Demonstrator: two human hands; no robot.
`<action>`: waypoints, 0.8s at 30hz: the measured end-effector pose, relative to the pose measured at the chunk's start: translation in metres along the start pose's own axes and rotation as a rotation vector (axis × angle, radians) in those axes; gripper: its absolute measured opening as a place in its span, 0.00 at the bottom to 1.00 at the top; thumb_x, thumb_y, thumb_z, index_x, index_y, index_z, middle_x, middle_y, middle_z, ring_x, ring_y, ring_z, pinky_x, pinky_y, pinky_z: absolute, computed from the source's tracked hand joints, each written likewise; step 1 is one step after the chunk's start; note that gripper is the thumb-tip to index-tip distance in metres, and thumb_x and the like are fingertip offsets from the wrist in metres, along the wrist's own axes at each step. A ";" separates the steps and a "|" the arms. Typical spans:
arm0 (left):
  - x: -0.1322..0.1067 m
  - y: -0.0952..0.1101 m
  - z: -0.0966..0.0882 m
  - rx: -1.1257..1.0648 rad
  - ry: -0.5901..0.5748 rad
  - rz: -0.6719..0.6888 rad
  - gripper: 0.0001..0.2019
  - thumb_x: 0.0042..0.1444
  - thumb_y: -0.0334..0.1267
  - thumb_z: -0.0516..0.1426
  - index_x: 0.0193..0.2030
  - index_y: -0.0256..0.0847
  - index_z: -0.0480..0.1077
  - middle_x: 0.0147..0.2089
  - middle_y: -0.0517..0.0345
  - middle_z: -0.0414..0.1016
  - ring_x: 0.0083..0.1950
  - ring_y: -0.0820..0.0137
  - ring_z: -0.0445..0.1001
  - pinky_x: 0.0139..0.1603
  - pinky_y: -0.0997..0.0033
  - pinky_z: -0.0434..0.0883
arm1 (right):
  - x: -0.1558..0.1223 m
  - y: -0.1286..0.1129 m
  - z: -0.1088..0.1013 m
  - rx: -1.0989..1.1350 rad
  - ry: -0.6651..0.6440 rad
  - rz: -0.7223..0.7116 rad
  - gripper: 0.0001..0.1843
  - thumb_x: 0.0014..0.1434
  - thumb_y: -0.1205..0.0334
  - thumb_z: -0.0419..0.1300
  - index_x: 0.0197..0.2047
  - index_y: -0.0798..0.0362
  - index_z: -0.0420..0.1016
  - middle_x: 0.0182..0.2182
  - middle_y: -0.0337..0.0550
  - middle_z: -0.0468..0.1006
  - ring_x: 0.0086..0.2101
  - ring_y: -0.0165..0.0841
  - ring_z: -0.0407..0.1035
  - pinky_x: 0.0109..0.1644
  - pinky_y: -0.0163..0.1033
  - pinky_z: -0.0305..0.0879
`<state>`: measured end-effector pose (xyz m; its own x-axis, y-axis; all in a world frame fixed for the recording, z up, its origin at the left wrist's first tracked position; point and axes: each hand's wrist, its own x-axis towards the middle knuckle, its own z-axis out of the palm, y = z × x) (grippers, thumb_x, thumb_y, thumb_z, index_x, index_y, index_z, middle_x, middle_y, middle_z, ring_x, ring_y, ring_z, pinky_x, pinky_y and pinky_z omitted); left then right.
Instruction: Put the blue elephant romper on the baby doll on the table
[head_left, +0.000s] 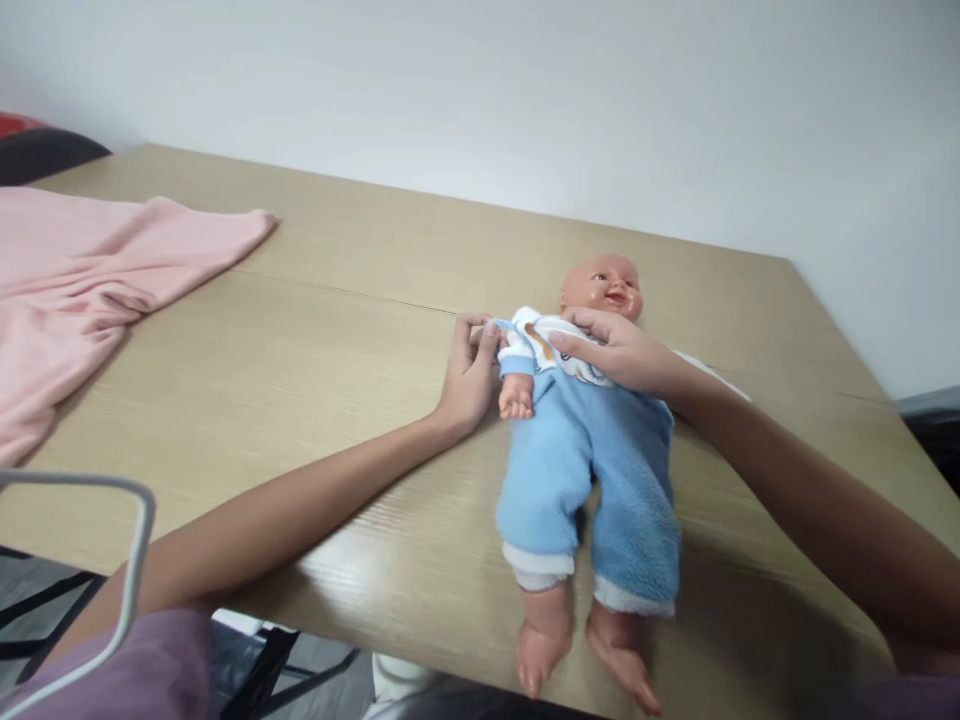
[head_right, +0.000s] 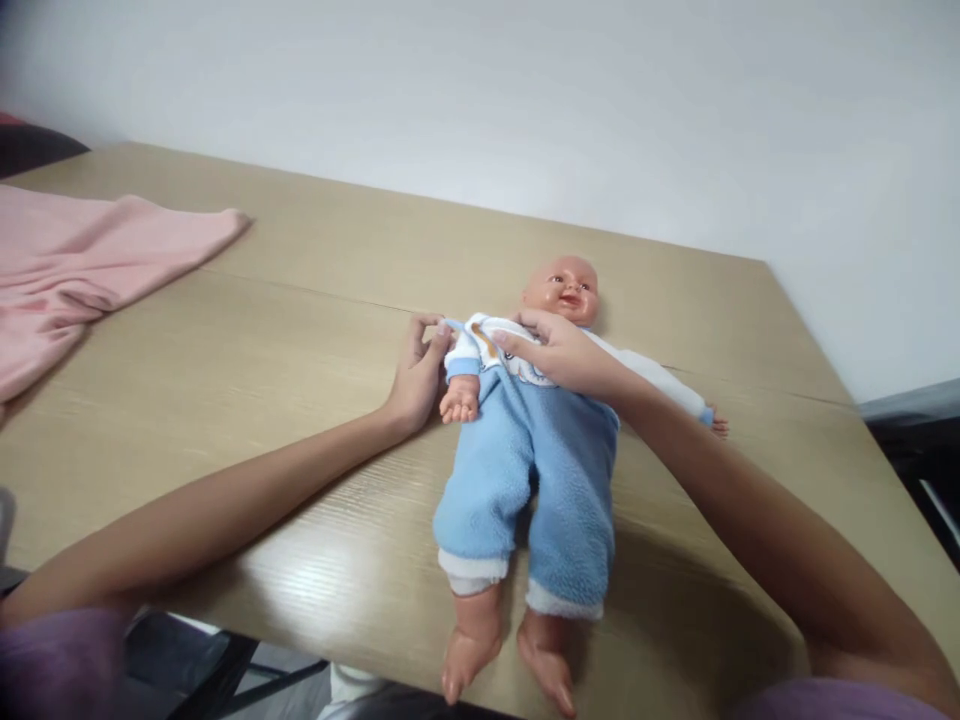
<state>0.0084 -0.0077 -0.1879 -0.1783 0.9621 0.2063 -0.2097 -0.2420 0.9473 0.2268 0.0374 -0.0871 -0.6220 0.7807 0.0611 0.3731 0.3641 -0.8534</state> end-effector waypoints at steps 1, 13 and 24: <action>0.005 -0.002 -0.001 -0.036 -0.031 -0.066 0.21 0.71 0.63 0.63 0.51 0.49 0.66 0.39 0.62 0.74 0.38 0.69 0.73 0.41 0.69 0.71 | 0.001 0.004 0.001 0.044 0.012 0.012 0.28 0.70 0.30 0.66 0.43 0.49 0.80 0.38 0.42 0.79 0.39 0.38 0.70 0.45 0.41 0.65; 0.021 0.001 -0.009 -0.214 -0.164 -0.280 0.19 0.61 0.52 0.72 0.46 0.47 0.71 0.42 0.61 0.74 0.39 0.70 0.73 0.38 0.72 0.72 | -0.008 0.013 0.007 0.246 0.110 0.043 0.28 0.66 0.31 0.71 0.39 0.49 0.73 0.34 0.37 0.72 0.34 0.33 0.64 0.41 0.38 0.62; 0.046 -0.007 0.000 -0.280 -0.223 -0.284 0.19 0.61 0.46 0.72 0.48 0.48 0.66 0.39 0.66 0.75 0.35 0.73 0.73 0.37 0.74 0.71 | -0.005 0.012 0.014 0.355 0.126 0.005 0.32 0.61 0.28 0.74 0.38 0.49 0.73 0.34 0.36 0.70 0.35 0.32 0.63 0.42 0.38 0.62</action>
<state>0.0020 0.0384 -0.1852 0.1285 0.9914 0.0245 -0.4779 0.0403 0.8775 0.2252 0.0309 -0.1048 -0.5229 0.8465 0.1003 0.1003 0.1780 -0.9789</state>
